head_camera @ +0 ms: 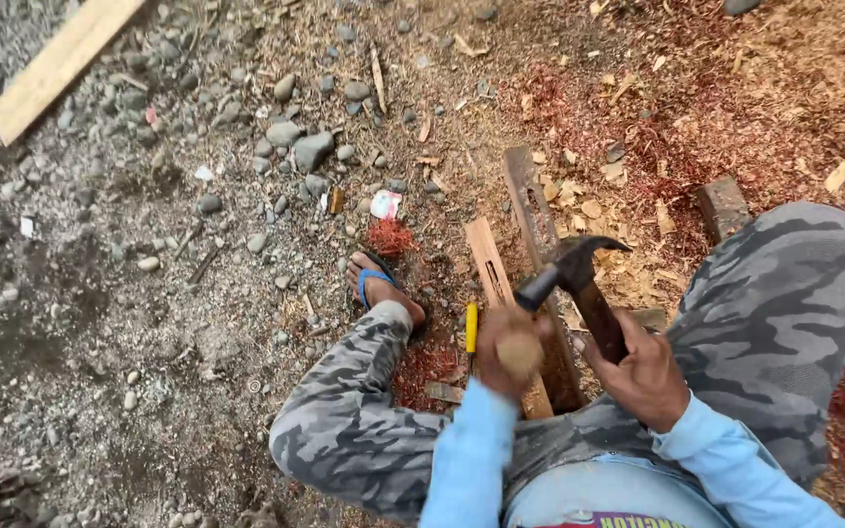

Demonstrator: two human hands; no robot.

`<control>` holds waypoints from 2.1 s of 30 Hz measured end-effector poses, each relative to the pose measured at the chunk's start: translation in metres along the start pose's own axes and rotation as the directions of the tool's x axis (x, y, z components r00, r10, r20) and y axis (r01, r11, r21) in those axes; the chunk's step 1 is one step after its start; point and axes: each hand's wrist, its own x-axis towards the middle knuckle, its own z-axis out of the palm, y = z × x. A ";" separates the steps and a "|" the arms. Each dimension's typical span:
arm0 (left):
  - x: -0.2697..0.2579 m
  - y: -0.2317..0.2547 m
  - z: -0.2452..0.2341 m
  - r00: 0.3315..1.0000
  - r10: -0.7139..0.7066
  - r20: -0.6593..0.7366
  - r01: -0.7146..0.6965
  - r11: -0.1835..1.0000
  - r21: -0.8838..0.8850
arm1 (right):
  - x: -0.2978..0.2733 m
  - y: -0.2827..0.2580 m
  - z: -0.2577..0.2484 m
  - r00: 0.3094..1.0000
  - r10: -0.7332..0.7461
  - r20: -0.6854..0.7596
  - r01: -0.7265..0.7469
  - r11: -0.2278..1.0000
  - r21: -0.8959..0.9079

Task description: The person sits on the ground and uses a hammer to strike a small piece of wood held in their left hand. They repeatedly hit the wood against a larger wooden plank placed on the ground, then switch to hammering a yellow plastic cap onto the wood.

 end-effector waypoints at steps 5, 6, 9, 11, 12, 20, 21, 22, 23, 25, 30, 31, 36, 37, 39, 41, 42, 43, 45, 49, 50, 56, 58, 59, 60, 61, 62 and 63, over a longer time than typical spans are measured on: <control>-0.052 -0.011 -0.051 0.966 0.254 -0.046 -0.256 0.964 -0.071 | 0.000 -0.004 -0.001 0.993 0.103 0.063 -0.100 0.994 -0.047; -0.046 -0.009 -0.062 0.958 0.274 -0.080 -0.281 0.955 -0.092 | 0.003 -0.006 -0.002 0.989 0.142 0.050 -0.138 0.988 -0.071; 0.003 -0.050 -0.081 0.965 0.124 -0.232 -0.164 0.973 -0.162 | 0.003 -0.015 -0.003 0.977 0.210 0.037 -0.212 0.973 0.089; 0.044 -0.136 -0.084 0.960 0.122 -0.252 -0.144 0.987 -0.070 | 0.003 -0.011 -0.006 0.973 0.228 0.042 -0.231 0.969 0.091; 0.061 -0.182 -0.086 0.957 0.115 -0.268 -0.112 0.993 0.028 | 0.000 -0.008 -0.007 0.965 0.256 0.049 -0.260 0.961 0.097; 0.033 -0.315 -0.046 0.890 -0.451 -0.064 0.382 0.663 0.644 | -0.002 -0.012 -0.010 0.916 0.393 0.078 -0.401 0.906 0.136; 0.030 -0.331 -0.045 0.931 -0.366 0.005 0.274 0.704 0.655 | 0.001 -0.013 -0.009 0.929 0.363 0.066 -0.369 0.920 0.130; 0.030 -0.317 -0.042 0.931 -0.366 0.008 0.273 0.708 0.651 | 0.007 -0.013 -0.008 0.930 0.362 0.064 -0.367 0.922 0.124; 0.031 -0.304 -0.040 0.879 -0.475 -0.046 0.384 0.646 0.660 | 0.013 -0.012 -0.007 0.917 0.393 0.070 -0.399 0.909 0.118; 0.024 -0.285 -0.043 0.795 -0.598 -0.099 0.503 0.559 0.659 | 0.017 -0.010 -0.005 0.892 0.444 0.087 -0.451 0.887 0.097; 0.042 -0.299 -0.064 0.658 -0.736 -0.157 0.602 0.390 0.696 | 0.033 -0.004 0.005 0.873 0.465 0.144 -0.484 0.861 0.155; 0.056 -0.232 -0.072 0.649 -0.745 -0.155 0.606 0.382 0.698 | 0.033 -0.002 0.005 0.867 0.477 0.147 -0.496 0.855 0.151; 0.156 -0.169 -0.155 0.739 -0.263 -0.620 0.607 0.659 0.444 | 0.039 0.003 0.006 0.762 0.628 0.159 -0.644 0.760 0.089; 0.157 -0.164 -0.154 0.741 -0.268 -0.616 0.607 0.658 0.445 | 0.042 0.001 0.005 0.760 0.632 0.154 -0.647 0.757 0.086; 0.156 -0.155 -0.150 0.741 -0.224 -0.633 0.603 0.636 0.481 | 0.047 -0.004 0.003 0.734 0.666 0.134 -0.674 0.738 0.029; 0.152 -0.143 -0.146 0.735 -0.216 -0.643 0.597 0.656 0.461 | 0.045 0.002 0.004 0.727 0.673 0.137 -0.685 0.725 0.071; 0.151 -0.136 -0.145 0.727 -0.201 -0.657 0.588 0.676 0.444 | 0.044 0.006 0.005 0.723 0.676 0.145 -0.691 0.714 0.118; 0.156 -0.143 -0.145 0.729 -0.202 -0.654 0.584 0.681 0.441 | 0.047 0.008 0.004 0.726 0.674 0.139 -0.688 0.717 0.117; 0.158 -0.155 -0.152 0.773 -0.249 -0.583 0.616 0.514 0.597 | 0.046 0.009 0.004 0.725 0.669 0.164 -0.689 0.710 0.147; 0.089 -0.250 -0.123 0.791 -0.401 -0.462 0.566 0.765 0.306 | 0.050 0.011 0.007 0.746 0.639 0.188 -0.666 0.722 0.188; 0.065 -0.284 -0.113 0.803 -0.438 -0.403 0.542 0.818 0.191 | 0.049 0.011 0.007 0.762 0.624 0.176 -0.648 0.736 0.197; 0.009 -0.128 -0.062 0.951 -0.308 -0.006 0.295 0.904 0.310 | 0.043 0.009 0.002 0.786 0.590 0.184 -0.617 0.735 0.282; -0.003 -0.096 -0.047 0.969 -0.229 0.094 0.172 0.894 0.413 | 0.040 0.007 -0.002 0.797 0.581 0.164 -0.601 0.743 0.295; -0.005 -0.085 -0.042 0.967 -0.223 0.123 0.134 0.857 0.498 | 0.038 0.005 -0.005 0.792 0.589 0.162 -0.607 0.727 0.321; -0.007 -0.074 -0.037 0.964 -0.218 0.152 0.093 0.813 0.575 | 0.037 0.004 -0.007 0.787 0.596 0.160 -0.610 0.713 0.344; 0.003 -0.078 -0.036 0.966 -0.210 0.153 0.085 0.813 0.577 | 0.036 0.002 -0.012 0.791 0.591 0.157 -0.604 0.716 0.350; 0.013 -0.082 -0.037 0.980 -0.200 0.019 0.166 0.861 0.481 | 0.035 -0.001 -0.014 0.794 0.590 0.143 -0.598 0.717 0.359; 0.024 -0.086 -0.037 0.973 -0.201 -0.116 0.230 0.900 0.369 | 0.034 -0.003 -0.016 0.797 0.589 0.129 -0.591 0.719 0.367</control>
